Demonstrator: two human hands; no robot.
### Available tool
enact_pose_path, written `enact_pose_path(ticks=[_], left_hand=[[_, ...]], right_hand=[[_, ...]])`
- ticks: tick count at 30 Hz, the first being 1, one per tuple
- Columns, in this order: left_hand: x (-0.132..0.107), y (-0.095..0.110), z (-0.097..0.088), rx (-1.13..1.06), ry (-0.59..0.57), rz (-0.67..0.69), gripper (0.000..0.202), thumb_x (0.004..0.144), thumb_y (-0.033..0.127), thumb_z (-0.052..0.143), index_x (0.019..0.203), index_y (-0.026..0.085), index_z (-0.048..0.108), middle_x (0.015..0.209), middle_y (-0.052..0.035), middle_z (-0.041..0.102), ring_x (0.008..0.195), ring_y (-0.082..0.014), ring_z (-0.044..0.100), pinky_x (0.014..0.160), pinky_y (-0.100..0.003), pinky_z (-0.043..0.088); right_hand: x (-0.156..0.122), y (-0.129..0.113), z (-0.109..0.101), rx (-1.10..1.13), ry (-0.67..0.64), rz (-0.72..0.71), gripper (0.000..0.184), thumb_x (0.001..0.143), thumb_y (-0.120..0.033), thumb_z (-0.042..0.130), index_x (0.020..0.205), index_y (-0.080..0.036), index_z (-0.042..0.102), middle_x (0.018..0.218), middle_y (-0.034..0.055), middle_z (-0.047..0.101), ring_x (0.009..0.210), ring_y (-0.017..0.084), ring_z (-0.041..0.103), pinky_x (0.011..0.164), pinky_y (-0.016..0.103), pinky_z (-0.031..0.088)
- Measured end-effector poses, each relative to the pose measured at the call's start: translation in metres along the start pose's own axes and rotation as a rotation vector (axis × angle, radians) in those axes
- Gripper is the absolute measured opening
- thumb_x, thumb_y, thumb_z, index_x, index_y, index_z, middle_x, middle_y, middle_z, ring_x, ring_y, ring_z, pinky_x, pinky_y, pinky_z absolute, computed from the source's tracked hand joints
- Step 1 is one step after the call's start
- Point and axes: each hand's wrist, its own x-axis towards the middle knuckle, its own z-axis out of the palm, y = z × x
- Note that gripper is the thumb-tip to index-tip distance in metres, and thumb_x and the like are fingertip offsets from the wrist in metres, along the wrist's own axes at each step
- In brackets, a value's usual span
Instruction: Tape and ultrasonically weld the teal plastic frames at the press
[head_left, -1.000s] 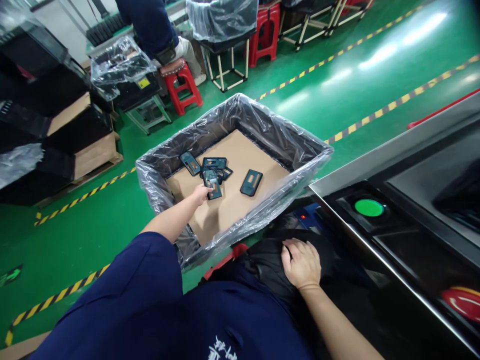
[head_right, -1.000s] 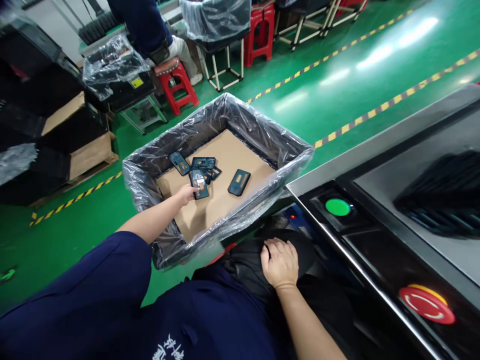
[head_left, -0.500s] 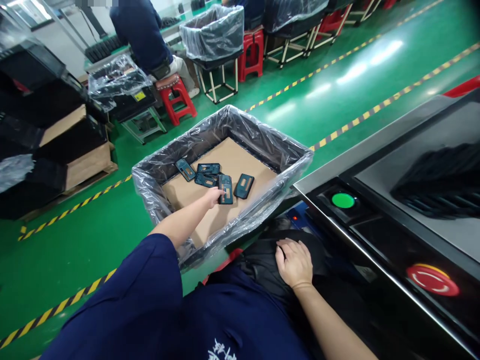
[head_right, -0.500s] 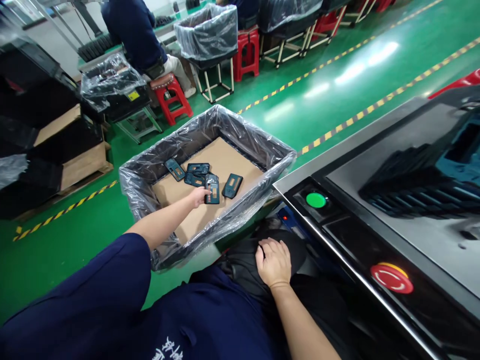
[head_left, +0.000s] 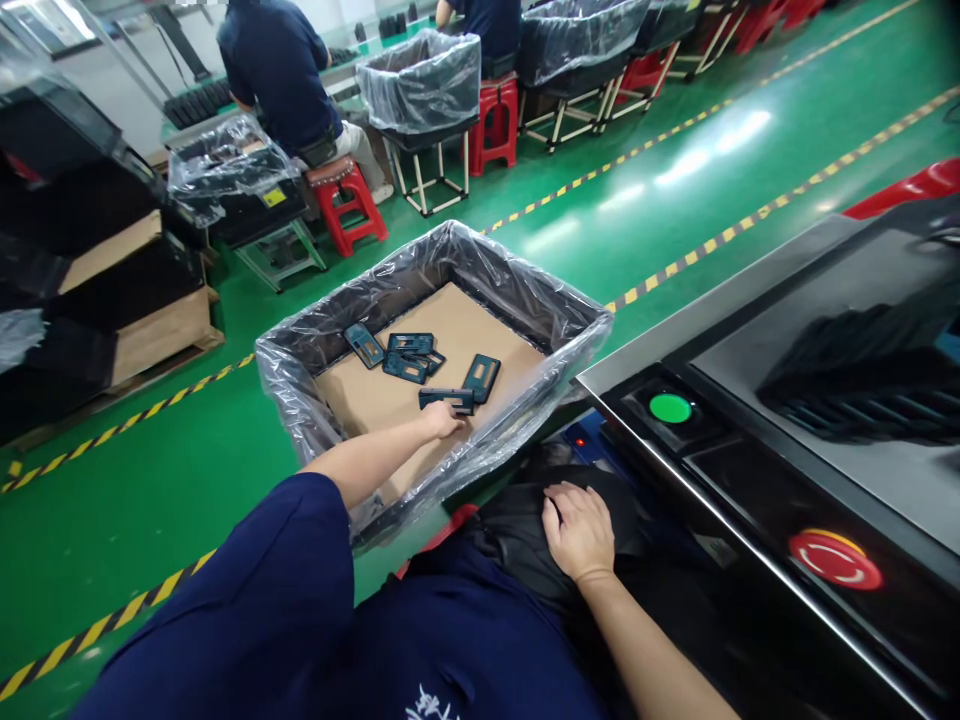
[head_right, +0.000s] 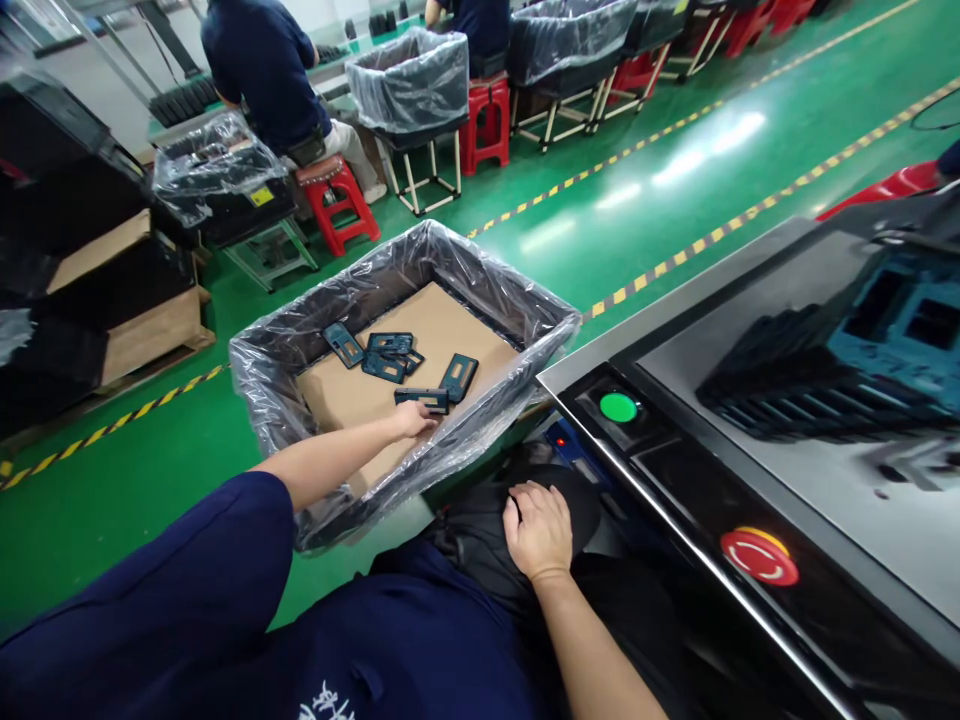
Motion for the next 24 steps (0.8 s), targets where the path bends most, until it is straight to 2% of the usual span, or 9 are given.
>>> enact_pose_path(ticks=[3, 6, 8, 11, 13, 17, 20, 24], left_hand=[[0.007, 0.001, -0.010, 0.322, 0.056, 0.195, 0.046, 0.088, 0.034, 0.062, 0.131, 0.020, 0.052, 0.143, -0.0112, 0.044, 0.129, -0.0292, 0.045, 0.105, -0.054, 0.039], [0.019, 0.002, -0.018, 0.573, 0.084, 0.317, 0.081, 0.071, 0.026, 0.079, 0.142, 0.022, 0.040, 0.158, -0.0131, 0.024, 0.146, -0.0336, 0.018, 0.118, -0.052, 0.018], [0.028, 0.003, -0.020, 0.696, 0.085, 0.357, 0.100, 0.060, 0.022, 0.084, 0.146, 0.021, 0.033, 0.161, -0.0153, 0.013, 0.149, -0.0344, 0.005, 0.120, -0.048, 0.009], [0.043, 0.005, -0.019, 0.818, 0.058, 0.399, 0.108, 0.057, 0.025, 0.084, 0.148, 0.020, 0.026, 0.162, -0.0153, 0.006, 0.149, -0.0341, 0.000, 0.120, -0.049, 0.006], [0.053, 0.008, -0.018, 0.860, 0.034, 0.408, 0.108, 0.054, 0.025, 0.084, 0.147, 0.021, 0.028, 0.161, -0.0153, 0.014, 0.149, -0.0334, 0.005, 0.119, -0.049, 0.008], [0.065, 0.016, -0.016, 0.855, 0.041, 0.345, 0.087, 0.052, 0.034, 0.084, 0.131, 0.019, 0.049, 0.139, -0.0183, 0.049, 0.136, -0.0350, 0.040, 0.113, -0.044, 0.028], [0.070, 0.027, -0.010, 0.783, 0.137, 0.263, 0.081, 0.060, 0.053, 0.077, 0.127, 0.016, 0.050, 0.134, -0.0205, 0.050, 0.123, -0.0339, 0.054, 0.102, -0.039, 0.041], [0.078, 0.050, 0.014, 0.665, 0.263, 0.168, 0.086, 0.070, 0.071, 0.061, 0.132, 0.014, 0.042, 0.138, -0.0215, 0.046, 0.124, -0.0302, 0.052, 0.099, -0.034, 0.043]], right_hand=[[0.002, 0.000, 0.001, -0.001, -0.004, -0.009, 0.025, 0.094, -0.027, 0.045, 0.093, -0.019, 0.068, 0.099, 0.0051, 0.071, 0.105, 0.023, 0.061, 0.108, 0.043, 0.031], [0.002, -0.001, 0.001, -0.002, 0.001, -0.014, 0.025, 0.094, -0.027, 0.045, 0.094, -0.019, 0.068, 0.098, 0.0053, 0.071, 0.105, 0.023, 0.061, 0.108, 0.043, 0.031], [0.002, -0.001, 0.000, 0.001, 0.000, -0.005, 0.024, 0.094, -0.027, 0.045, 0.094, -0.019, 0.068, 0.098, 0.0053, 0.071, 0.106, 0.023, 0.061, 0.108, 0.042, 0.031], [0.001, -0.001, 0.000, 0.005, -0.006, 0.008, 0.024, 0.094, -0.027, 0.045, 0.094, -0.019, 0.068, 0.099, 0.0055, 0.071, 0.107, 0.023, 0.061, 0.108, 0.042, 0.031], [0.001, -0.001, -0.001, 0.005, -0.006, 0.009, 0.024, 0.094, -0.027, 0.045, 0.094, -0.019, 0.068, 0.099, 0.0054, 0.071, 0.106, 0.023, 0.061, 0.108, 0.043, 0.031], [0.002, -0.001, -0.002, -0.001, -0.004, 0.006, 0.023, 0.094, -0.027, 0.045, 0.094, -0.019, 0.067, 0.098, 0.0050, 0.071, 0.106, 0.023, 0.061, 0.108, 0.043, 0.031], [0.004, -0.001, -0.002, 0.002, -0.005, -0.005, 0.022, 0.094, -0.026, 0.046, 0.094, -0.019, 0.067, 0.098, 0.0048, 0.071, 0.106, 0.023, 0.061, 0.108, 0.043, 0.031], [0.007, 0.000, -0.002, 0.002, -0.006, -0.025, 0.022, 0.093, -0.026, 0.046, 0.095, -0.019, 0.067, 0.098, 0.0049, 0.071, 0.105, 0.023, 0.061, 0.107, 0.043, 0.032]])
